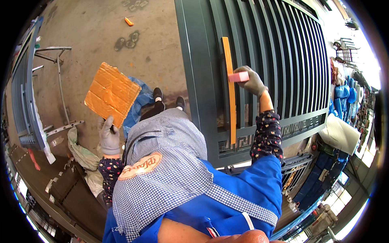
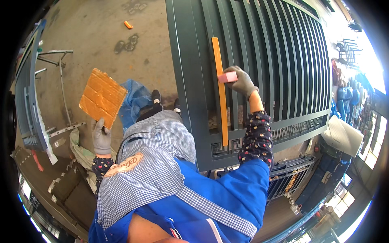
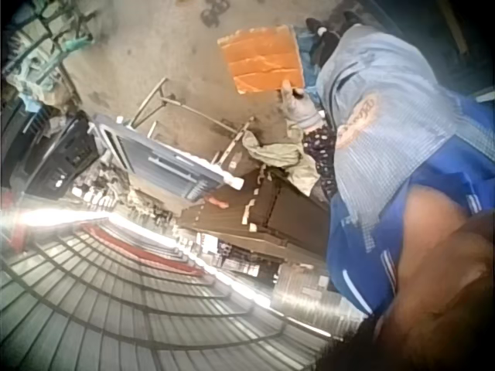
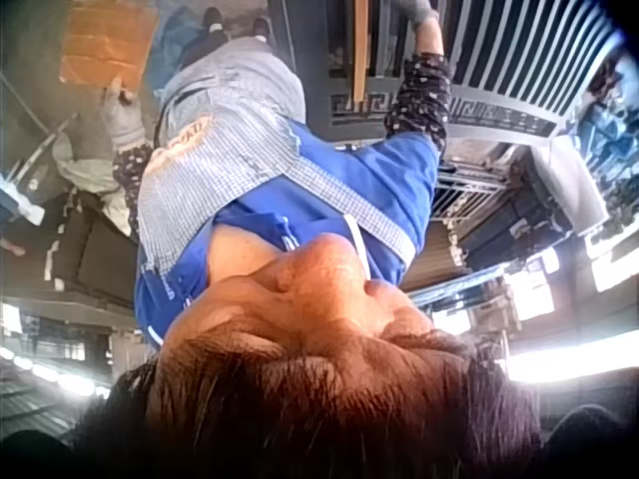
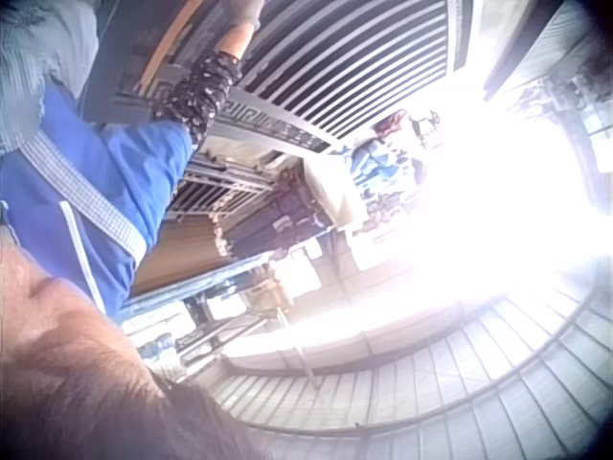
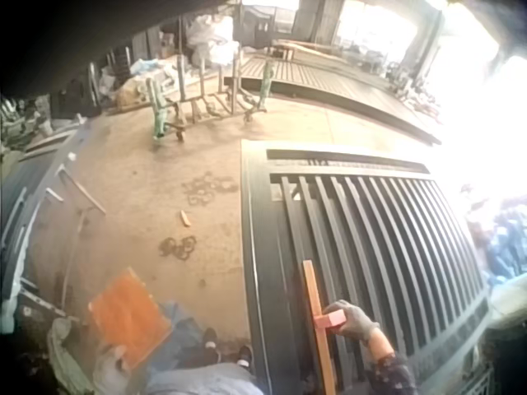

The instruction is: The person applies gold leaf to a dark metal gate using a pink sponge and a cardboard palette. They repeatedly rub the sponge along the gate's horizontal bars and decorative patterns, occasionally dipping the sponge into a container to reload the gold material.

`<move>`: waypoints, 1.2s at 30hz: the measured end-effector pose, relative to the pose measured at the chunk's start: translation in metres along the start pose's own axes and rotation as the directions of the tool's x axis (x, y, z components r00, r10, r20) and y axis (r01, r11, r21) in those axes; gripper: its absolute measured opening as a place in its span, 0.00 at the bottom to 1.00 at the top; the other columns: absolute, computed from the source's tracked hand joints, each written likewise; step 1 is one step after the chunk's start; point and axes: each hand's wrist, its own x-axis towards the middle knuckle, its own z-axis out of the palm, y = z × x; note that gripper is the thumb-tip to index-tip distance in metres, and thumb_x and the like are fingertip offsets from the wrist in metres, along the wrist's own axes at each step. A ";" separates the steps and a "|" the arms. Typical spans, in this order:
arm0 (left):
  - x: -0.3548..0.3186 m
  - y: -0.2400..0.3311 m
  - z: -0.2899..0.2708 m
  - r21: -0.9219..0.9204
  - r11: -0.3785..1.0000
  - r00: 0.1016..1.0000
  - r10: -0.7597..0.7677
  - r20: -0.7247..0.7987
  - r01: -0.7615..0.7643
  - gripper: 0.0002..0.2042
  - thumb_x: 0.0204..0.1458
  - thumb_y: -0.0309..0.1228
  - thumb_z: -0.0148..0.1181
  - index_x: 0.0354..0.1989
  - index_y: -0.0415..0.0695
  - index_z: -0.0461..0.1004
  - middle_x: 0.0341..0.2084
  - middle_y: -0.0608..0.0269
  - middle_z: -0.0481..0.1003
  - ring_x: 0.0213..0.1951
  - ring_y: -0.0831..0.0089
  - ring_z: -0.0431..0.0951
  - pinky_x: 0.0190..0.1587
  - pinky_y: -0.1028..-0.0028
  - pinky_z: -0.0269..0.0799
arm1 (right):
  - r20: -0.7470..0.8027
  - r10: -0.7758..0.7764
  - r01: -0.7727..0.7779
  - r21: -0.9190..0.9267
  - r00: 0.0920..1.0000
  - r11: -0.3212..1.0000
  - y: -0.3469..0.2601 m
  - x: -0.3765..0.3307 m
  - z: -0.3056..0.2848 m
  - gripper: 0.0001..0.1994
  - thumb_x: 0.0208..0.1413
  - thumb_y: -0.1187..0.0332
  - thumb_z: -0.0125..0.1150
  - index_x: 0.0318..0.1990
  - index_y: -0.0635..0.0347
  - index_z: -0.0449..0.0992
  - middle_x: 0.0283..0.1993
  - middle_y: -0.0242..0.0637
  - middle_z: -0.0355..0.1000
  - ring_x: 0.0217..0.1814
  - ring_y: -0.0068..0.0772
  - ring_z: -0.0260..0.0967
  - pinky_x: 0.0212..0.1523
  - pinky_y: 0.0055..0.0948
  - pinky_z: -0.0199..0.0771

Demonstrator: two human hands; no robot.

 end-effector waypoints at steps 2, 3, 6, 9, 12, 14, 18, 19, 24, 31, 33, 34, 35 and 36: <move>-0.004 -0.003 -0.006 0.009 1.000 1.000 -0.002 -0.012 0.002 0.14 0.59 0.29 0.64 0.54 0.47 0.76 0.40 0.77 0.76 0.30 0.93 0.70 0.24 0.92 0.62 | 0.089 -0.014 0.014 -0.009 0.996 1.000 -0.005 -0.018 0.002 0.17 0.46 0.71 0.70 0.47 0.56 0.80 0.47 0.39 0.78 0.51 0.45 0.78 0.55 0.37 0.78; -0.006 -0.009 -0.016 0.024 1.000 1.000 0.002 -0.015 -0.002 0.14 0.59 0.29 0.64 0.54 0.47 0.76 0.40 0.77 0.77 0.30 0.94 0.70 0.24 0.92 0.62 | 0.167 0.025 -0.018 -0.042 0.986 0.999 -0.008 -0.024 -0.001 0.17 0.46 0.72 0.70 0.46 0.56 0.80 0.48 0.39 0.78 0.52 0.45 0.78 0.55 0.38 0.78; -0.009 -0.005 -0.012 -0.001 1.000 0.999 -0.015 0.036 0.015 0.13 0.59 0.27 0.63 0.53 0.46 0.76 0.38 0.76 0.77 0.29 0.94 0.70 0.24 0.93 0.61 | 0.017 -0.029 0.026 0.133 0.999 0.991 -0.009 -0.019 -0.008 0.17 0.48 0.73 0.72 0.48 0.55 0.80 0.49 0.38 0.78 0.53 0.41 0.78 0.55 0.37 0.78; -0.013 -0.001 -0.004 -0.015 1.000 0.998 -0.027 0.049 0.028 0.12 0.60 0.27 0.63 0.51 0.46 0.76 0.39 0.76 0.77 0.30 0.93 0.71 0.24 0.93 0.61 | -0.172 -0.016 0.035 0.110 0.985 0.993 -0.010 0.020 -0.021 0.17 0.50 0.71 0.74 0.49 0.55 0.80 0.51 0.38 0.78 0.53 0.38 0.78 0.56 0.34 0.78; -0.022 -0.003 0.003 -0.011 1.000 1.000 -0.010 0.009 0.010 0.12 0.60 0.27 0.63 0.51 0.46 0.77 0.40 0.76 0.78 0.30 0.93 0.71 0.24 0.93 0.61 | -0.190 0.030 -0.007 0.121 0.981 0.993 -0.005 0.056 -0.027 0.19 0.50 0.70 0.73 0.51 0.55 0.80 0.52 0.39 0.78 0.53 0.39 0.78 0.57 0.35 0.78; -0.023 -0.004 0.002 -0.007 1.000 1.000 0.000 -0.004 0.000 0.12 0.59 0.27 0.63 0.52 0.46 0.77 0.41 0.76 0.78 0.30 0.94 0.71 0.24 0.93 0.61 | -0.173 0.046 -0.028 0.106 0.984 0.994 -0.002 0.074 -0.032 0.20 0.49 0.71 0.72 0.52 0.57 0.79 0.51 0.39 0.79 0.53 0.39 0.78 0.57 0.35 0.77; -0.025 -0.004 -0.001 -0.006 1.000 1.000 -0.008 0.004 0.008 0.14 0.59 0.27 0.63 0.53 0.46 0.76 0.42 0.76 0.78 0.31 0.93 0.71 0.24 0.93 0.61 | -0.147 0.091 -0.078 0.090 0.985 0.993 0.005 0.080 -0.033 0.20 0.48 0.72 0.70 0.51 0.57 0.79 0.48 0.38 0.79 0.51 0.38 0.79 0.57 0.34 0.77; -0.026 -0.002 0.003 -0.011 1.000 1.000 -0.013 0.006 0.013 0.14 0.59 0.27 0.64 0.54 0.46 0.76 0.42 0.75 0.78 0.31 0.93 0.71 0.24 0.93 0.61 | -0.125 0.099 -0.087 0.099 0.987 0.991 0.004 0.078 -0.033 0.20 0.48 0.72 0.70 0.51 0.57 0.79 0.48 0.38 0.79 0.51 0.37 0.79 0.57 0.34 0.78; -0.029 0.003 0.013 0.003 1.000 1.000 -0.019 -0.010 0.019 0.15 0.58 0.28 0.64 0.54 0.45 0.76 0.42 0.75 0.78 0.30 0.94 0.70 0.24 0.92 0.60 | -0.071 0.071 -0.060 0.144 0.995 0.988 0.003 0.048 -0.025 0.19 0.49 0.72 0.72 0.51 0.55 0.79 0.48 0.35 0.80 0.52 0.35 0.79 0.56 0.33 0.78; -0.025 0.007 0.015 0.022 0.999 0.998 -0.038 0.048 0.037 0.15 0.59 0.29 0.64 0.54 0.45 0.76 0.41 0.76 0.78 0.27 0.94 0.68 0.24 0.91 0.59 | 0.001 0.056 -0.055 0.171 0.998 0.984 0.001 -0.031 -0.011 0.19 0.49 0.75 0.72 0.49 0.55 0.79 0.51 0.35 0.78 0.55 0.37 0.77 0.60 0.35 0.77; -0.025 0.007 0.018 0.034 0.998 0.998 -0.047 0.042 0.046 0.15 0.59 0.29 0.64 0.54 0.45 0.76 0.40 0.76 0.78 0.26 0.93 0.67 0.24 0.91 0.59 | 0.055 0.032 -0.040 0.153 0.998 0.987 0.008 -0.055 -0.008 0.19 0.47 0.75 0.73 0.49 0.54 0.80 0.51 0.35 0.78 0.55 0.37 0.77 0.60 0.35 0.77; -0.024 0.008 0.018 0.040 0.998 0.998 -0.053 0.040 0.052 0.15 0.59 0.29 0.64 0.54 0.45 0.76 0.39 0.76 0.78 0.26 0.93 0.67 0.24 0.91 0.59 | 0.136 0.049 -0.070 0.150 0.990 0.986 0.008 -0.066 -0.010 0.19 0.47 0.76 0.73 0.49 0.54 0.80 0.51 0.35 0.78 0.55 0.37 0.77 0.60 0.35 0.77; -0.024 0.010 0.019 0.048 0.998 0.998 -0.049 0.047 0.046 0.15 0.59 0.29 0.64 0.54 0.45 0.76 0.39 0.76 0.78 0.25 0.93 0.67 0.24 0.91 0.59 | 0.216 0.062 -0.095 0.146 0.974 0.985 -0.001 -0.071 -0.011 0.19 0.46 0.76 0.73 0.49 0.53 0.80 0.50 0.34 0.79 0.55 0.37 0.77 0.59 0.34 0.76; -0.024 0.012 0.021 0.057 0.998 0.998 -0.043 0.053 0.040 0.15 0.59 0.29 0.64 0.54 0.45 0.76 0.39 0.76 0.78 0.25 0.93 0.66 0.24 0.91 0.60 | 0.297 0.151 -0.172 0.046 0.943 0.984 -0.010 -0.073 -0.015 0.20 0.45 0.77 0.73 0.49 0.54 0.80 0.49 0.35 0.79 0.54 0.37 0.77 0.59 0.35 0.76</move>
